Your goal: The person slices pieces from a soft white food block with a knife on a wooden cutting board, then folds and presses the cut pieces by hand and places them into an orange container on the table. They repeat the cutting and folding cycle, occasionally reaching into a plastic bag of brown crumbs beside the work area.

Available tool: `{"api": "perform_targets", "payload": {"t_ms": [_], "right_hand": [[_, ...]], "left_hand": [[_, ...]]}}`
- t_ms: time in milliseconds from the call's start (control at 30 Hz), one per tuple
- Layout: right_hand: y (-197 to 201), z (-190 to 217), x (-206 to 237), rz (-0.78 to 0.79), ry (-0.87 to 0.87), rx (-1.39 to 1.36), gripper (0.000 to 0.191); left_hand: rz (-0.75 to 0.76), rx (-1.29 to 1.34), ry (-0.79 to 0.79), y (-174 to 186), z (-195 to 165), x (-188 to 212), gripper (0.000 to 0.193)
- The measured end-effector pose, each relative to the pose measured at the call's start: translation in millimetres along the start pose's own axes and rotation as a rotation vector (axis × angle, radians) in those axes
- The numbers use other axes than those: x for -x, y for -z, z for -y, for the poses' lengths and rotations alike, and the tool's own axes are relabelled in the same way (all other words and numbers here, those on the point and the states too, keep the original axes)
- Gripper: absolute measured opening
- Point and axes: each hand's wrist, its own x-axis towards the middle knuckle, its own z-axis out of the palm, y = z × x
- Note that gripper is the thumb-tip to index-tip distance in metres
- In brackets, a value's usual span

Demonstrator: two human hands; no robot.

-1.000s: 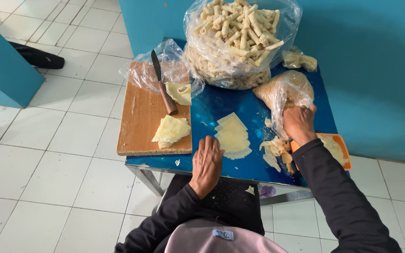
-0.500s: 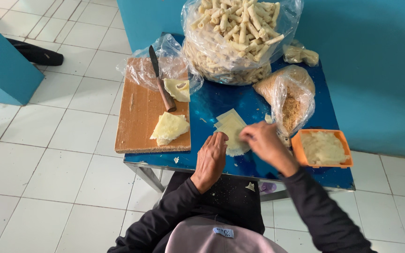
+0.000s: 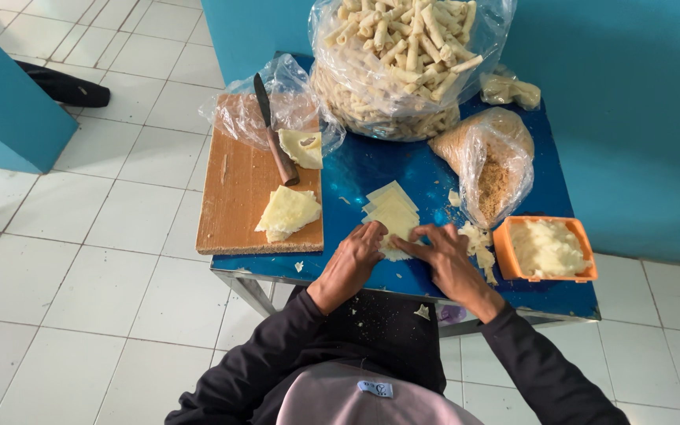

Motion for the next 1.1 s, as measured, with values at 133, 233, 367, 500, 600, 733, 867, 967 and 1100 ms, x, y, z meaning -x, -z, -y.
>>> {"api": "perform_targets", "payload": {"t_ms": [133, 233, 367, 500, 600, 733, 867, 967, 1100], "right_hand": [[6.8, 8.4, 20.1, -0.178, 0.150, 0.370, 0.075], [9.0, 4.8, 30.1, -0.210, 0.173, 0.458, 0.073], [3.2, -8.2, 22.5, -0.286, 0.065, -0.001, 0.051], [-11.4, -2.3, 4.3, -0.330, -0.143, -0.220, 0.023], [-9.7, 5.4, 1.3, -0.454, -0.039, -0.087, 0.015], [1.5, 13.6, -1.3, -0.380, -0.175, -0.344, 0.015], [6.5, 21.6, -3.1, -0.372, -0.093, -0.467, 0.016], [8.2, 23.6, -3.1, -0.379, 0.041, -0.458, 0.023], [7.5, 21.1, -2.0, -0.342, 0.129, -0.317, 0.027]], "left_hand": [[-0.002, -0.081, -0.082, -1.7, 2.2, 0.0, 0.033], [0.004, -0.093, -0.088, -2.7, 2.8, 2.1, 0.030], [0.015, -0.074, -0.066, -2.5, 2.4, 3.0, 0.028], [0.016, -0.100, -0.077, -1.4, 1.8, 1.8, 0.029], [0.020, -0.087, -0.060, -1.3, 0.9, 1.4, 0.030], [0.023, -0.086, -0.054, -1.5, 1.8, 1.4, 0.028], [0.016, -0.062, -0.051, -4.0, 5.2, 2.1, 0.023], [0.017, -0.077, -0.053, -6.6, 8.3, 0.8, 0.022], [0.008, -0.097, -0.075, -7.1, 9.7, 0.1, 0.022]]}}
